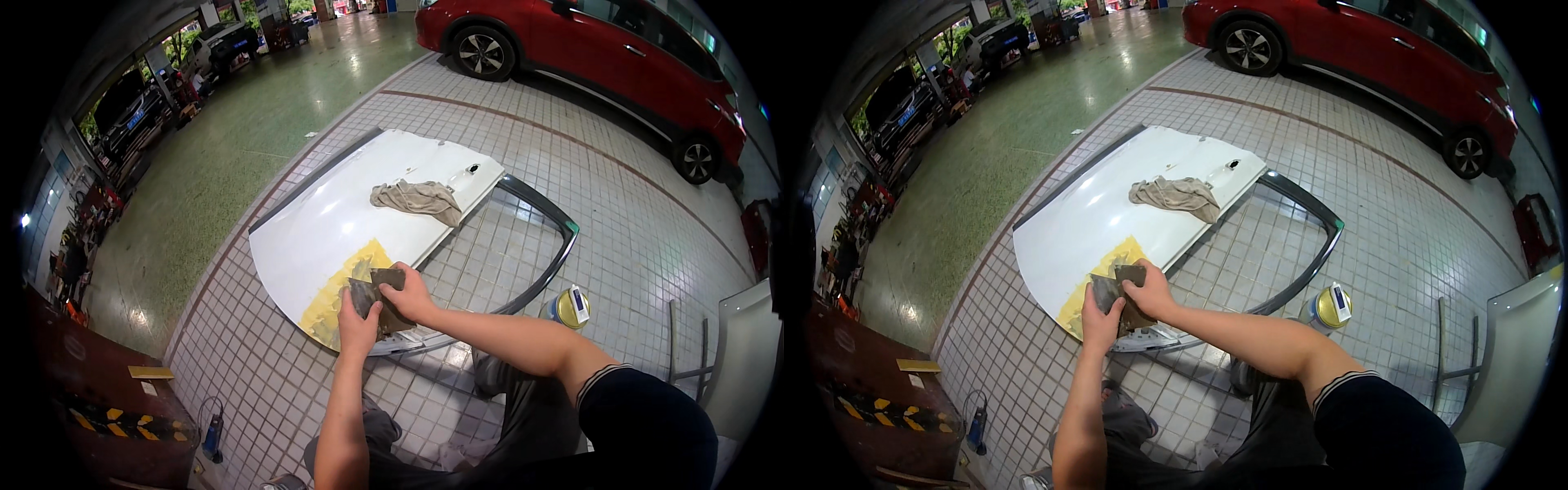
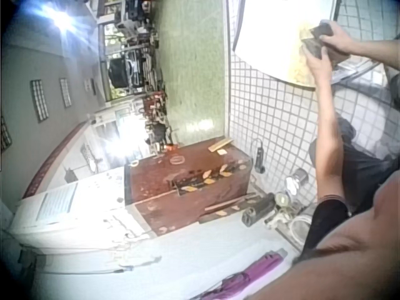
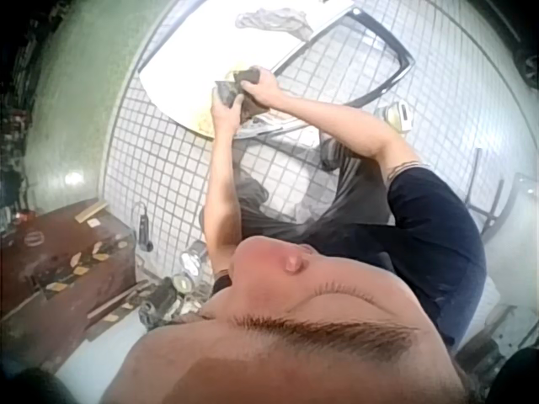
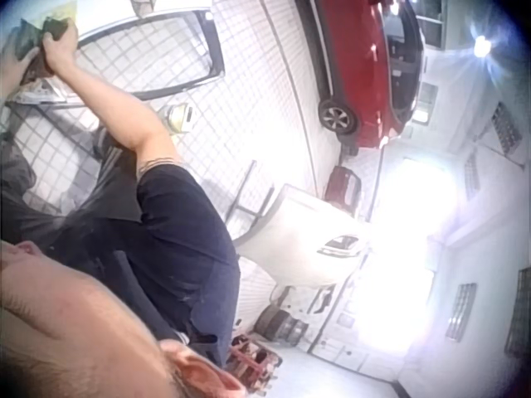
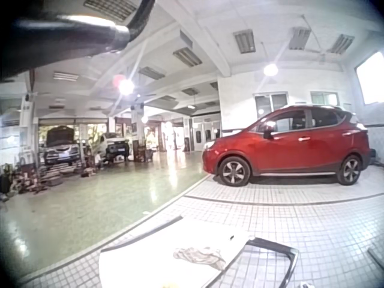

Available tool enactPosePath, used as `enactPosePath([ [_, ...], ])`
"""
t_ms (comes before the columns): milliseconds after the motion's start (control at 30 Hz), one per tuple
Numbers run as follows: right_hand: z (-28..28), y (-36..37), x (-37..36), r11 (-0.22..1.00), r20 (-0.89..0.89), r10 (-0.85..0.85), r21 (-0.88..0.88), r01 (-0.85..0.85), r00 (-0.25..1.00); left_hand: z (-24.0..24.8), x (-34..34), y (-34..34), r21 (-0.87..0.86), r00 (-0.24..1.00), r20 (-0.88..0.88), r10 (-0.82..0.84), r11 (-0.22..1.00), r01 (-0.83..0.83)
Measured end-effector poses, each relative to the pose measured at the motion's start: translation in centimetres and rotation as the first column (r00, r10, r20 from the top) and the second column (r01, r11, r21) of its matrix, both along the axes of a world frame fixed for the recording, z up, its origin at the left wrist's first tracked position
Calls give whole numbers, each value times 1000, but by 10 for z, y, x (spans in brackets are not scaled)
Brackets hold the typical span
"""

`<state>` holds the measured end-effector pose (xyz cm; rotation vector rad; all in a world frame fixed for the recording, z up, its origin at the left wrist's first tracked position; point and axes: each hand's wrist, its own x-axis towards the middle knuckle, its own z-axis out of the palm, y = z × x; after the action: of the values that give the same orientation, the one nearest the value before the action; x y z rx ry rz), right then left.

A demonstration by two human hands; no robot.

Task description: The person scrapes a yellow substance from a white car door panel using a metal scraper. They then scoop a yellow paste from a container and apply it to the scraper. Finally, they squeeze a white substance from a tube onto the scraper, mixing it with the yellow paste.

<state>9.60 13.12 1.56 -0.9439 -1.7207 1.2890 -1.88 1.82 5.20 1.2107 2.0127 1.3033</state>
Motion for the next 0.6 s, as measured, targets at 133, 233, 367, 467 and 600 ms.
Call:
enactPosePath([
  [133, 2, 3, 1, 1000, -51, 11, 12, -11, 999, -9, -1, 1, -29, 999, -17, -40, 999, 39],
  [233, 17, -2, -2, 998, -95, 54, -3, -55, 994, -18, -6, -3, -29, 998, 21, -59, 998, 60],
  [367, 20, 1, 2, 999, -120, 46, 28, -43, 992, -8, 0, -1, -89, 989, 10, -145, 985, 146],
  [467, 22, 2, 4, 995, -77, 98, 26, -96, 992, -2, 4, -4, -189, 987, 5, -161, 969, 159],
  [600, 19, 8, 12, 976, 78, 216, 7, -217, 973, -10, 11, -8, -289, 980, 33, -195, 937, 196],
])
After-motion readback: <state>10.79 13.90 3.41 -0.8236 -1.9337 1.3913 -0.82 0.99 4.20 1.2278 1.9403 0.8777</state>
